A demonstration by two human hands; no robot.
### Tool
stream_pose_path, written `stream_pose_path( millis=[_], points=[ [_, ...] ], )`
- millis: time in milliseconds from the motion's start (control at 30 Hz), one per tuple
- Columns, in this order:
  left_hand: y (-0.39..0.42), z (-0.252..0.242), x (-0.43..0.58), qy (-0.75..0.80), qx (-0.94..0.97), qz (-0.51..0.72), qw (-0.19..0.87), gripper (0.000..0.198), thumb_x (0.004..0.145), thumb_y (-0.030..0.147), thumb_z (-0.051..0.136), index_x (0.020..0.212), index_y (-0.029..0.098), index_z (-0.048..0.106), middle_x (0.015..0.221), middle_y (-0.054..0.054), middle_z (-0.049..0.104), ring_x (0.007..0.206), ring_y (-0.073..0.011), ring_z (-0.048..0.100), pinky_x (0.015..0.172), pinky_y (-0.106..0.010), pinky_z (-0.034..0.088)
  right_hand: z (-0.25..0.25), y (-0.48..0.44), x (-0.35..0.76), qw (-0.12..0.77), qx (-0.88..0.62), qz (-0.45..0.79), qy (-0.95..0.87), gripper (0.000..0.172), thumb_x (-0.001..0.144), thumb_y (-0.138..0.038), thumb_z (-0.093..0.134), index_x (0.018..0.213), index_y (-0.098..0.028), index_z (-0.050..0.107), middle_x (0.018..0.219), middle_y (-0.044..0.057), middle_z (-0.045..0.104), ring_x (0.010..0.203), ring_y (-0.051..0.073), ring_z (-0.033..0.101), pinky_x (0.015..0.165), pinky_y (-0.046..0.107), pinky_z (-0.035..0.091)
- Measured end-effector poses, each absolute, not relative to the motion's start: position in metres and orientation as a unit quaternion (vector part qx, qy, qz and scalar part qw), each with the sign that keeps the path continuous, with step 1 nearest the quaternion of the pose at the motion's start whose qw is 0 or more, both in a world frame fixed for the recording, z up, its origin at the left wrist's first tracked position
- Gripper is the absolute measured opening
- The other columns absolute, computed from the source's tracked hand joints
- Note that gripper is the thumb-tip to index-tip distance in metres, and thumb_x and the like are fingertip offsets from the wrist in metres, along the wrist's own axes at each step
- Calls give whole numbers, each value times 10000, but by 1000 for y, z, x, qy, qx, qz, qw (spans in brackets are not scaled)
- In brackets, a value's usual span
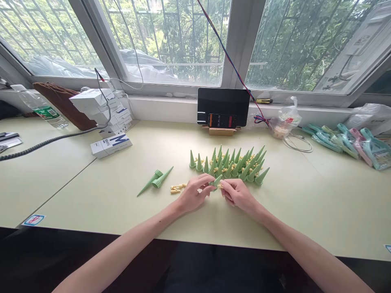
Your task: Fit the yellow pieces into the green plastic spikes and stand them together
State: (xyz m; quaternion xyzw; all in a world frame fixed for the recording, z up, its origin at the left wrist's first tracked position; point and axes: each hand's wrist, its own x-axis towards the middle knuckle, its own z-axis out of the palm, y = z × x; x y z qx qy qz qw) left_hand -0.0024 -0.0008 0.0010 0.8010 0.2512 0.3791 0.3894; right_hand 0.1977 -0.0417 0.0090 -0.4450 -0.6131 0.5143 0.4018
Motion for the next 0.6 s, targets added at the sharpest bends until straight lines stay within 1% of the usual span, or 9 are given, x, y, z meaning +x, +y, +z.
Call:
stream_pose_path(
  millis=[67, 167, 267, 333, 467, 600],
  points=[
    [0, -1, -3, 239, 806, 383, 383, 206, 993, 300, 531, 1064, 159, 664, 978, -87, 620, 642, -90, 577, 528, -187, 518, 10, -40, 199, 398, -422, 580, -572, 444, 983, -430, 474, 608, -194, 487, 427, -85, 305, 336, 78, 310, 383, 226, 274],
    [-1, -1, -3, 240, 809, 387, 373, 228, 997, 308, 521, 1094, 165, 670, 1011, -105, 629, 683, -107, 591, 534, -193, 524, 11, -38, 199, 400, -400, 634, -527, 432, 949, -408, 527, 580, -186, 499, 442, -90, 292, 341, 66, 278, 361, 215, 244],
    [-2, 2, -2, 261, 804, 382, 372, 225, 1000, 303, 509, 1104, 163, 653, 1000, -96, 627, 705, -115, 606, 577, -212, 550, 11, -38, 199, 411, -389, 660, -493, 443, 938, -423, 557, 572, -174, 523, 459, -87, 288, 362, 69, 313, 364, 210, 243],
    [-3, 4, -1, 272, 799, 382, 377, 221, 999, 296, 508, 1120, 164, 637, 980, -83, 620, 683, -108, 606, 586, -220, 561, 12, -37, 199, 412, -387, 676, -473, 439, 932, -441, 577, 591, -166, 554, 464, -88, 286, 372, 71, 332, 371, 210, 251],
    [-3, 6, 1, 291, 792, 378, 381, 229, 994, 298, 511, 1130, 163, 637, 969, -74, 617, 657, -106, 608, 569, -227, 562, 16, -37, 198, 404, -389, 692, -454, 413, 903, -465, 625, 637, -149, 603, 479, -84, 319, 376, 65, 341, 373, 209, 246],
    [-3, 7, 1, 315, 792, 376, 363, 233, 980, 297, 531, 1116, 165, 666, 950, -81, 664, 678, -128, 631, 538, -217, 539, 17, -36, 199, 400, -378, 704, -449, 381, 901, -443, 639, 663, -147, 614, 493, -81, 335, 379, 60, 341, 373, 204, 212]
  ],
)
